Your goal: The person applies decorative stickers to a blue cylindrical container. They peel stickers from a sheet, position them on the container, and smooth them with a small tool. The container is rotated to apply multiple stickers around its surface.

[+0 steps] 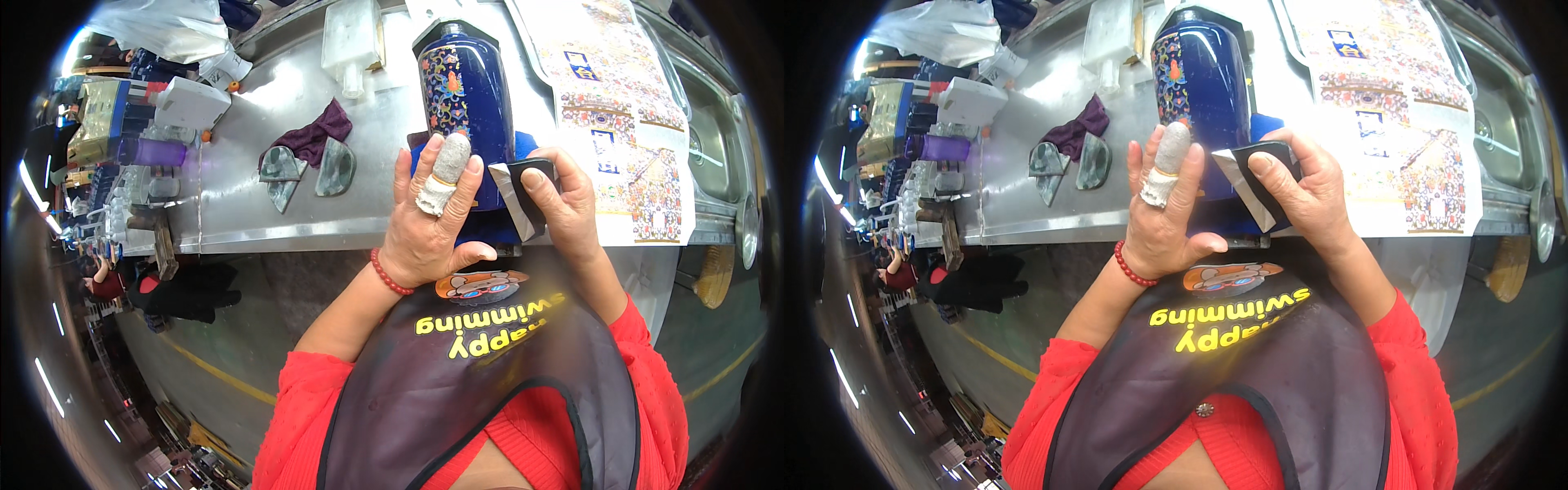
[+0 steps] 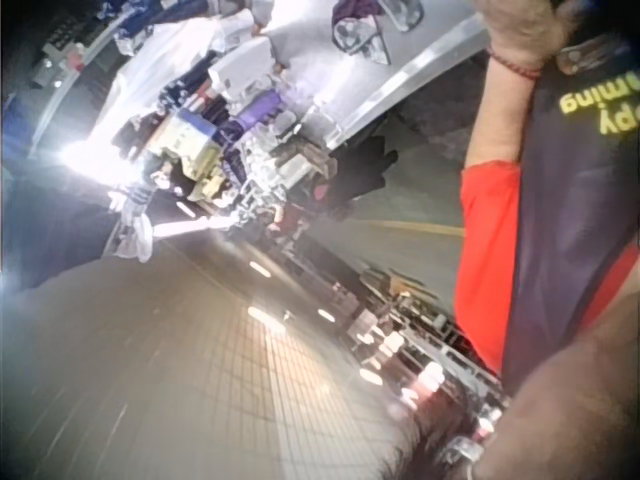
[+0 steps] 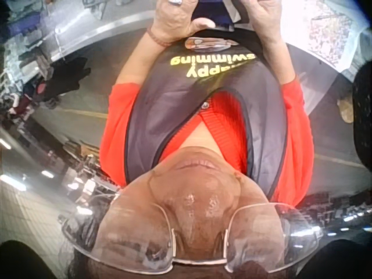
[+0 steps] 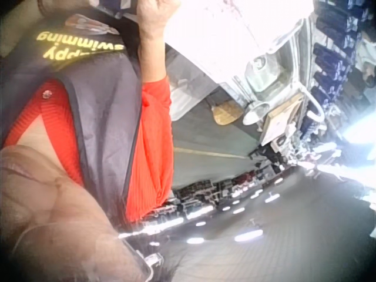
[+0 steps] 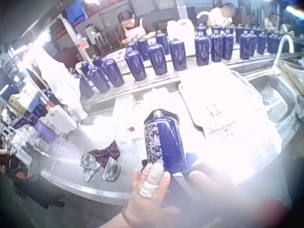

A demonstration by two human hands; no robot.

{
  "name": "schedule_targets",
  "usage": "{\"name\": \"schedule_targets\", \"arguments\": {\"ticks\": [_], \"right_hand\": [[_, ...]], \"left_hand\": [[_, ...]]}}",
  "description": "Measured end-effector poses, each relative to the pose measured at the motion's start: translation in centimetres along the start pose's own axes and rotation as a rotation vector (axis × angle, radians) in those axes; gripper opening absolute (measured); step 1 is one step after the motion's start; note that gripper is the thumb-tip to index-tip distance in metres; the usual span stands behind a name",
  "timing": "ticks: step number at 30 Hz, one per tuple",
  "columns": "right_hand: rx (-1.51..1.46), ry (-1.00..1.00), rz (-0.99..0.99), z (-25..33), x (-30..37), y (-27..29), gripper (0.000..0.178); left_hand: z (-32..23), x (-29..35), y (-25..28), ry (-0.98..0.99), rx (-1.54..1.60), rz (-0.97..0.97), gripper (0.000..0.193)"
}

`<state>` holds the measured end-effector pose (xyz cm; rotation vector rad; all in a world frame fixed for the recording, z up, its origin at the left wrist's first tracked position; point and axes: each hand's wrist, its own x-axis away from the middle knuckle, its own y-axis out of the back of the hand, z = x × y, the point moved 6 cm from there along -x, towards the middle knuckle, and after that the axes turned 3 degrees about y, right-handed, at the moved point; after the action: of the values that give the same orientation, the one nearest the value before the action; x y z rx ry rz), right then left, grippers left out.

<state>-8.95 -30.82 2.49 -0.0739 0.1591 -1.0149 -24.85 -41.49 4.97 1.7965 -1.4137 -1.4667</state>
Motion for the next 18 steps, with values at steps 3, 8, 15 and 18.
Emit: {"name": "schedule_targets", "arguments": {"ticks": [3, 8, 15, 18], "right_hand": [[0.070, 0.015, 0.015, 0.2, -0.1, 0.1, 0.017], [-0.039, -0.055, 0.008, -0.2, -0.2, 0.3, 0.017], [-0.180, -0.018, -0.083, 2.7, 0.3, 3.7, 0.020], [0.094, 0.170, -0.132, 5.6, -0.6, 7.7, 0.030]], "left_hand": [[-1.0, -0.3, 0.0, -0.031, -0.059, 0.043, 0.084], [-2.0, -0.8, 0.9, -0.130, -0.136, 0.018, 0.072], [-1.8, -3.7, 0.7, -0.020, -0.278, 0.062, 0.083], [-1.8, -4.3, 1.1, -0.063, -0.264, 0.036, 0.086]]}}
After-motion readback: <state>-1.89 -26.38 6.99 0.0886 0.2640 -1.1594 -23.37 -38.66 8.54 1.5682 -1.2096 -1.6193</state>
